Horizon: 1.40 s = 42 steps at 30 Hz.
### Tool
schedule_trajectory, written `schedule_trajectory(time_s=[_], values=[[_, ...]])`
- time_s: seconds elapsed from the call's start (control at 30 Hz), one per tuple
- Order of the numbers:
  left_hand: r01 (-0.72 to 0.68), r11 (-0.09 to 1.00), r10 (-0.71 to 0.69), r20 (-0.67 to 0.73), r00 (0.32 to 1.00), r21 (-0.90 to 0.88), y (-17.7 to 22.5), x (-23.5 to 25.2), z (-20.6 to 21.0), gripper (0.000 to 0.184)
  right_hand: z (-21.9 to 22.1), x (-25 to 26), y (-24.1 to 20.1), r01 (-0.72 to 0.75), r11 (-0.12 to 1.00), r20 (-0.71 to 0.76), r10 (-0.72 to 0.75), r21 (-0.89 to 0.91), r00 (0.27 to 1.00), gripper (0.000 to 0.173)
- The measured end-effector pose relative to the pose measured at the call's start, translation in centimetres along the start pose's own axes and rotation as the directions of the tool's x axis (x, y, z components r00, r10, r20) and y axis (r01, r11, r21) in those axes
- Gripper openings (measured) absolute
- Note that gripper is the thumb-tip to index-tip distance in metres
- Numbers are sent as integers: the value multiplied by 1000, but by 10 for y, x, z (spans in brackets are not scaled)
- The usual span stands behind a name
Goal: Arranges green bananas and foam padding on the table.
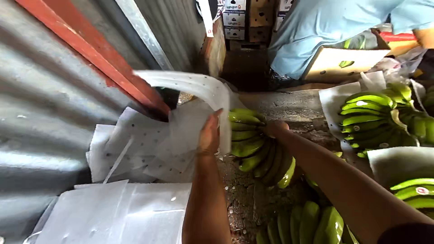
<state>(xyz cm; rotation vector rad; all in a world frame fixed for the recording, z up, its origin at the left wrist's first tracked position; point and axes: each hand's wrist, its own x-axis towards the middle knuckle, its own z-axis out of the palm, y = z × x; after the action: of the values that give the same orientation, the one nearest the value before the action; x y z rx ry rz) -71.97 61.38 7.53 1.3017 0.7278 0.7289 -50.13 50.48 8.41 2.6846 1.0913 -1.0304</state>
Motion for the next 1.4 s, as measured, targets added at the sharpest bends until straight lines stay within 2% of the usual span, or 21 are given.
schedule_trajectory(time_s=[0.03,0.1,0.2,0.27,0.3,0.37,0.53,0.63,0.7,0.77,0.8,0.87,0.9,0.93,1.0,1.07,1.1,1.17,1.23,1.33,1.4], values=[[46,994,-51,-51,997,-97,-1,6,1,63,9,0,11,1,997,-8,0,72,1000,72],[148,987,-154,-83,985,-69,-4,14,10,59,34,-3,38,19,968,-25,-13,249,1000,73],[149,978,-171,152,973,149,-10,32,20,58,77,-12,79,116,856,-95,-78,503,992,60],[183,974,-203,148,968,135,-6,46,35,52,80,-16,91,143,797,-96,-107,586,990,52],[230,969,-237,84,968,86,-5,52,44,49,79,-16,93,148,785,-102,-108,602,989,49],[238,966,-249,111,962,101,2,59,51,58,79,-14,92,137,771,-110,-87,622,990,46],[47,993,-62,143,988,106,5,31,65,77,78,-17,93,108,762,-92,-63,638,994,46],[184,983,-184,88,979,7,-14,11,43,83,78,-22,88,78,778,-74,-41,624,996,49],[259,964,-251,124,960,-61,-37,-22,40,71,78,-23,87,72,783,-74,-33,618,997,50],[273,961,-276,64,959,50,-39,-57,59,44,78,-24,85,64,781,-59,-34,621,998,50],[297,947,-300,4,954,119,-32,-70,72,43,78,-25,84,59,781,-51,-36,622,998,51],[422,906,-423,-90,902,-30,-17,-95,92,62,84,-25,86,58,781,-47,-37,622,998,51],[416,902,-429,-127,894,-117,-11,-104,96,67,85,-23,86,61,776,-51,-38,628,998,52],[353,923,-375,-152,915,-153,-9,-114,97,64,85,-21,86,59,764,-50,-35,642,998,52],[221,973,-229,-161,960,-65,-25,-138,92,45,85,-23,84,47,749,-41,-26,661,999,53],[251,964,-264,-215,940,-87,-28,-162,101,32,91,-26,81,36,743,-30,-21,669,999,53],[228,953,-273,-233,933,-201,-32,-166,109,33,91,-26,82,40,742,-35,-22,669,999,52],[186,898,-293,-225,929,-399,-20,-163,122,49,86,-26,81,56,727,-51,-28,685,998,51],[154,919,-262,-273,925,-362,7,-147,124,59,84,-31,68,69,693,-75,-21,718,997,50],[111,968,-183,-333,925,-225,35,-118,106,58,77,-41,28,65,598,-99,24,799,995,48],[191,952,-263,-320,910,-241,37,-92,76,66,79,-40,-5,42,506,-91,71,861,993,47]])
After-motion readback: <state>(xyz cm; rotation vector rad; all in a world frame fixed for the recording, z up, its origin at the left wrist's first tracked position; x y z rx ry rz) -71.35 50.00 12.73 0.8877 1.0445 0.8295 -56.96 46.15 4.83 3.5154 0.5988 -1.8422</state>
